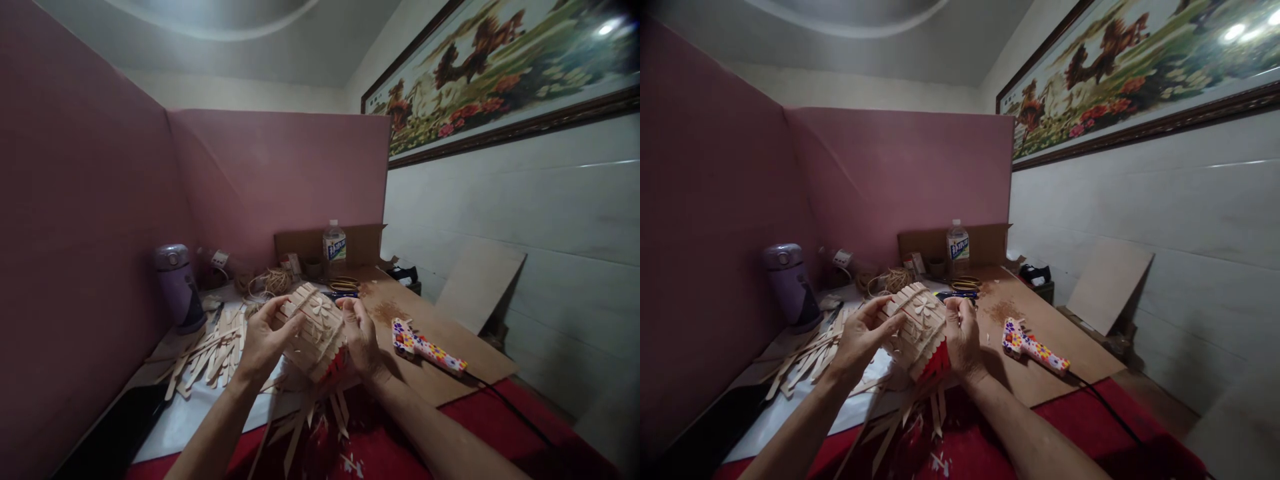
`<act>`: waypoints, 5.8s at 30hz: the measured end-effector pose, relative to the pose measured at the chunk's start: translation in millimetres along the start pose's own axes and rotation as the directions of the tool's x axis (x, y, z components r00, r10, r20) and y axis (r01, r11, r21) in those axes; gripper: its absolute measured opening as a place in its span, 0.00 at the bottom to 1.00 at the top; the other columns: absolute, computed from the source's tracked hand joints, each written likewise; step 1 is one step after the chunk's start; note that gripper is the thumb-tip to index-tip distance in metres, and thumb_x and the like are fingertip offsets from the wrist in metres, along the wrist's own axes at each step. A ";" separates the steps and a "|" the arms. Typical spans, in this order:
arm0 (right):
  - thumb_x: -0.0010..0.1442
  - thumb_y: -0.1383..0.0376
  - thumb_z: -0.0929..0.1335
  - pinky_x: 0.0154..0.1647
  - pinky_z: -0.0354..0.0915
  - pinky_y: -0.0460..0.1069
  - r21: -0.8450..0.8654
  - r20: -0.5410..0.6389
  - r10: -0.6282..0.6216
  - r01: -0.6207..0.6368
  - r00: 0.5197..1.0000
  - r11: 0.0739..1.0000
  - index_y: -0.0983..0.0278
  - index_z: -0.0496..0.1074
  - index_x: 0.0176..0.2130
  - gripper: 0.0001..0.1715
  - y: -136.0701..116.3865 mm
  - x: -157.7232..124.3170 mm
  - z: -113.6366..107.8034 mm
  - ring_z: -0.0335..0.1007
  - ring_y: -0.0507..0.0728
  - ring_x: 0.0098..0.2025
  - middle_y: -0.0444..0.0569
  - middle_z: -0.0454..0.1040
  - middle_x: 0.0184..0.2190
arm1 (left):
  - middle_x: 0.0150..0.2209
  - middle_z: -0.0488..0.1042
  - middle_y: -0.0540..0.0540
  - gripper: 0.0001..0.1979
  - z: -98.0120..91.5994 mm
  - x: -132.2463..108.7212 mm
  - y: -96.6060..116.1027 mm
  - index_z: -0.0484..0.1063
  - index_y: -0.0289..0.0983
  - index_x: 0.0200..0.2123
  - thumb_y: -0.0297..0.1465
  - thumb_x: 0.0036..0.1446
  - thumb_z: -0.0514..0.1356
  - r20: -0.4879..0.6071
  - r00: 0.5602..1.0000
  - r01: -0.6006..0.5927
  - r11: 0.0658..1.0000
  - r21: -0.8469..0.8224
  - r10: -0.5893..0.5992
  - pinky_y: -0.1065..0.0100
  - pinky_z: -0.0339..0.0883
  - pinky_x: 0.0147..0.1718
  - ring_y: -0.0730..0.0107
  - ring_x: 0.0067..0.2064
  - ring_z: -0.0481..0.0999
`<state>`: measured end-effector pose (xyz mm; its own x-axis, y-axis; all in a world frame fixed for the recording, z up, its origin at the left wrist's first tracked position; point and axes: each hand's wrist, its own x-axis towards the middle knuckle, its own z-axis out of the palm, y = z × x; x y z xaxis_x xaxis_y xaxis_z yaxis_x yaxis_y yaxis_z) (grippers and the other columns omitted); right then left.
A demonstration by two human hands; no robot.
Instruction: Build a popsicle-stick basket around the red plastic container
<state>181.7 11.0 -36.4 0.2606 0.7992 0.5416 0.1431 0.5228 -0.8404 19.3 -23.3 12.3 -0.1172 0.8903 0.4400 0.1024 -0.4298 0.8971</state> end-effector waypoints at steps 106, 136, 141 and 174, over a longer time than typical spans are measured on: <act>0.63 0.43 0.56 0.44 0.63 0.54 -0.054 0.054 -0.025 0.028 0.998 0.998 0.63 0.66 0.37 0.28 0.1 -5.1 1.5 0.68 0.60 0.41 0.52 0.72 0.36 | 0.29 0.73 0.50 0.21 4.6 2.0 -3.5 0.70 0.35 0.38 0.41 0.45 0.67 -0.138 0.989 -0.068 0.994 -0.083 0.056 0.73 0.63 0.30 0.73 0.31 0.70; 0.67 0.61 0.57 0.48 0.60 0.54 -0.169 0.020 -0.388 0.385 0.922 0.907 0.61 0.67 0.38 0.13 -21.3 -5.8 -5.1 0.64 0.58 0.45 0.50 0.69 0.38 | 0.18 0.70 0.52 0.20 -4.5 0.2 10.2 0.71 0.33 0.22 0.43 0.34 0.70 -0.198 0.961 0.141 0.956 -0.257 -0.195 0.75 0.57 0.18 0.78 0.18 0.65; 0.67 0.62 0.58 0.42 0.61 0.52 -0.187 0.121 -0.388 0.405 0.914 0.895 0.60 0.68 0.33 0.14 -37.9 -5.2 -2.6 0.65 0.58 0.39 0.49 0.69 0.34 | 0.19 0.71 0.53 0.21 5.8 -3.4 3.8 0.71 0.33 0.24 0.44 0.33 0.70 -0.306 0.937 0.066 0.947 -0.314 -0.166 0.75 0.60 0.19 0.77 0.19 0.66; 0.59 0.64 0.64 0.21 0.58 0.44 -0.339 0.372 0.078 0.057 0.925 0.939 0.62 0.71 0.28 0.10 -73.1 -9.9 -4.0 0.66 0.50 0.18 0.42 0.73 0.19 | 0.19 0.72 0.50 0.17 24.4 -21.3 11.9 0.69 0.33 0.24 0.39 0.38 0.69 0.127 0.916 0.374 0.699 -0.609 -0.380 0.74 0.62 0.19 0.75 0.19 0.69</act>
<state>172.5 -36.4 19.6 -0.1031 0.8903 0.4436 0.4731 0.4362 -0.7654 47.1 -43.7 12.6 -0.0204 0.9982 0.0572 -0.5740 -0.0586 0.8167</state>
